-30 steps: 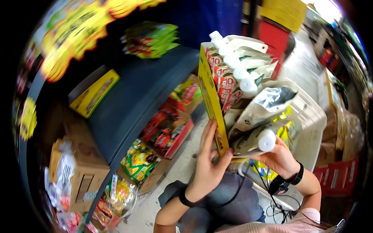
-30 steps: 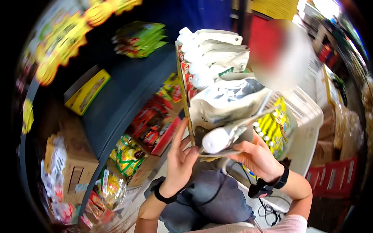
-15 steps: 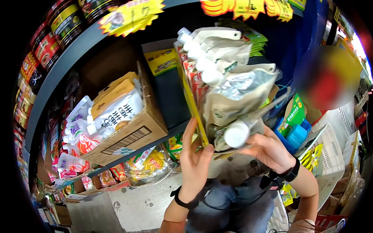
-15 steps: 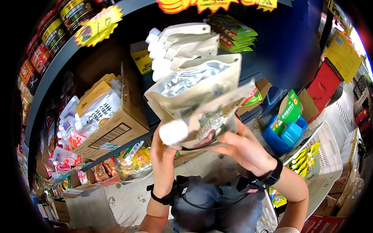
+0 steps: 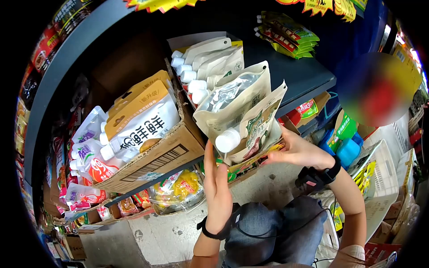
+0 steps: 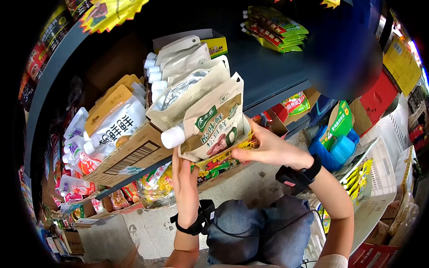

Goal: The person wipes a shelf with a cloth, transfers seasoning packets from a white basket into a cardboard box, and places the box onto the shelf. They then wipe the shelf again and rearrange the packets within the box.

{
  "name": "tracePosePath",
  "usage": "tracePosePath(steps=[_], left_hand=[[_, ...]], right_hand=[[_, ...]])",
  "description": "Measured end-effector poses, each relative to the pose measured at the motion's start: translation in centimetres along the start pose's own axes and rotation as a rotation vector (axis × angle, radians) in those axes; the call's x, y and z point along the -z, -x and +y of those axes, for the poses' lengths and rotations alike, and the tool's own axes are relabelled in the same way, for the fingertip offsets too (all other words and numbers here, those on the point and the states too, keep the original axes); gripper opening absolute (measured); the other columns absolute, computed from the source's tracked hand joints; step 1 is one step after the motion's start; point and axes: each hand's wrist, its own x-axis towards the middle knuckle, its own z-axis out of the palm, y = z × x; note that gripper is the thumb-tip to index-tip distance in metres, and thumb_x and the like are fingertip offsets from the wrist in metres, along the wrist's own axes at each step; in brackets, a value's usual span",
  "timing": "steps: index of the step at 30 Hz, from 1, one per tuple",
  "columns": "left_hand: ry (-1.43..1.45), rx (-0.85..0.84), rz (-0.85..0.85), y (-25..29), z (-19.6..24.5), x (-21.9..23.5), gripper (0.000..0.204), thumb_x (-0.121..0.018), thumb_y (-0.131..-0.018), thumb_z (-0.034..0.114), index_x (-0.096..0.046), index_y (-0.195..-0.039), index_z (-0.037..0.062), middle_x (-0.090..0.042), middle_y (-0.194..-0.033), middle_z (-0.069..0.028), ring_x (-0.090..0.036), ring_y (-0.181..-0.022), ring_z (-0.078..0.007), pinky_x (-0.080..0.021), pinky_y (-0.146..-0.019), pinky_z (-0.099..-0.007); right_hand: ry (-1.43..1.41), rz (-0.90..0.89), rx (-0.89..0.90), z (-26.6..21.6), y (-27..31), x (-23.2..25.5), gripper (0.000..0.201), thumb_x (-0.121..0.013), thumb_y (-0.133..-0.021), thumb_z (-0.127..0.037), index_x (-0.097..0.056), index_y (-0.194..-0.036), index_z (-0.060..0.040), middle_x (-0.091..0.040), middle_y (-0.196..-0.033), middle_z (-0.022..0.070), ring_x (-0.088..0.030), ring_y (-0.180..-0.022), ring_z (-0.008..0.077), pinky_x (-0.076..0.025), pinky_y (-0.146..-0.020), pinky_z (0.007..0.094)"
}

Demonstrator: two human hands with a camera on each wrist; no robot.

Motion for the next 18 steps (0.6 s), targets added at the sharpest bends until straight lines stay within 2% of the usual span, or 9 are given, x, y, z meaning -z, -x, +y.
tracePosePath(steps=[1, 2, 4, 5, 6, 7, 12, 15, 18], left_hand=[[-0.002, 0.008, -0.002, 0.2, -0.1, 0.2, 0.052, -0.039, -0.095, 0.012, -0.021, -0.142, 0.0005, -0.026, -0.145, -0.0152, -0.029, -0.132, -0.0231, -0.024, -0.106, -0.0328], [-0.022, -0.084, -0.017, 0.4, -0.3, 0.4, 0.052, -0.040, -0.095, 0.013, -0.021, -0.142, 0.0012, -0.022, -0.146, -0.0150, -0.025, -0.134, -0.0242, -0.022, -0.108, -0.0352], [-0.055, -0.183, -0.047, 0.8, -0.5, 1.0, 0.051, -0.042, -0.094, 0.015, -0.024, -0.140, 0.0014, -0.016, -0.148, -0.0147, -0.017, -0.137, -0.0264, -0.017, -0.110, -0.0419], [-0.043, -0.193, -0.038, 1.0, -0.4, 1.3, 0.050, -0.042, -0.094, 0.016, -0.026, -0.139, 0.0008, -0.018, -0.147, -0.0148, -0.017, -0.137, -0.0272, -0.017, -0.110, -0.0427], [-0.030, -0.206, -0.028, 1.1, -0.5, 1.3, 0.049, -0.043, -0.094, 0.016, -0.027, -0.137, 0.0003, -0.019, -0.147, -0.0149, -0.018, -0.137, -0.0279, -0.017, -0.110, -0.0434], [-0.003, -0.241, 0.015, 1.2, -0.6, 1.1, 0.048, -0.041, -0.092, 0.010, -0.027, -0.136, -0.0033, -0.030, -0.141, -0.0153, -0.027, -0.133, -0.0295, -0.020, -0.111, -0.0448], [-0.018, -0.261, 0.051, 0.6, -0.5, 0.1, 0.049, -0.044, -0.089, 0.007, -0.029, -0.135, -0.0025, -0.030, -0.141, -0.0164, -0.026, -0.134, -0.0300, -0.021, -0.110, -0.0451], [0.035, -0.323, 0.083, 0.6, -0.5, -0.1, 0.049, -0.045, -0.089, 0.007, -0.030, -0.135, -0.0020, -0.029, -0.142, -0.0169, -0.025, -0.134, -0.0301, -0.021, -0.110, -0.0455], [0.002, -0.369, 0.014, 0.8, -0.7, 0.1, 0.051, -0.044, -0.088, 0.001, -0.028, -0.137, 0.0012, -0.019, -0.147, -0.0151, -0.019, -0.137, -0.0285, -0.020, -0.110, -0.0445]], right_hand=[[-0.021, 0.092, 0.105, -0.2, 0.4, -0.6, 0.083, -0.074, -0.076, -0.028, -0.026, -0.139, -0.0050, -0.042, -0.131, 0.0132, -0.045, -0.117, 0.0230, -0.046, -0.090, 0.0332], [-0.029, 0.097, 0.098, 0.1, 0.3, -0.3, 0.083, -0.074, -0.076, -0.028, -0.026, -0.139, -0.0050, -0.042, -0.131, 0.0132, -0.045, -0.117, 0.0230, -0.046, -0.090, 0.0332], [0.878, 0.352, 0.386, 0.2, -0.2, 0.7, 0.073, -0.079, -0.068, -0.026, -0.045, -0.127, -0.0009, -0.047, -0.127, 0.0154, -0.046, -0.113, 0.0293, -0.040, -0.093, 0.0367], [0.756, 0.382, 0.395, 0.1, -0.5, 0.6, 0.064, -0.080, -0.062, -0.026, -0.056, -0.114, 0.0017, -0.048, -0.124, 0.0172, -0.045, -0.111, 0.0340, -0.036, -0.095, 0.0389], [0.823, 0.377, 0.424, 0.2, -0.8, 0.9, 0.064, -0.080, -0.061, -0.028, -0.056, -0.113, 0.0021, -0.051, -0.121, 0.0176, -0.046, -0.110, 0.0332, -0.037, -0.094, 0.0392], [0.866, 0.390, 0.426, 0.1, -1.2, 0.9, 0.064, -0.079, -0.062, -0.029, -0.057, -0.113, 0.0022, -0.051, -0.120, 0.0178, -0.046, -0.110, 0.0331, -0.037, -0.094, 0.0393], [0.906, 0.474, 0.463, 1.2, -4.5, 0.5, 0.061, -0.078, -0.064, -0.029, -0.057, -0.111, 0.0034, -0.056, -0.114, 0.0180, -0.048, -0.109, 0.0333, -0.035, -0.094, 0.0395], [0.842, 0.511, 0.514, 1.2, -6.6, 0.2, 0.055, -0.078, -0.064, -0.026, -0.059, -0.106, 0.0030, -0.060, -0.103, 0.0190, -0.051, -0.102, 0.0340, -0.036, -0.092, 0.0396], [0.825, 0.532, 0.560, 1.5, -8.4, 0.8, 0.048, -0.077, -0.065, -0.025, -0.061, -0.101, 0.0027, -0.062, -0.092, 0.0189, -0.054, -0.093, 0.0345, -0.038, -0.088, 0.0397]])
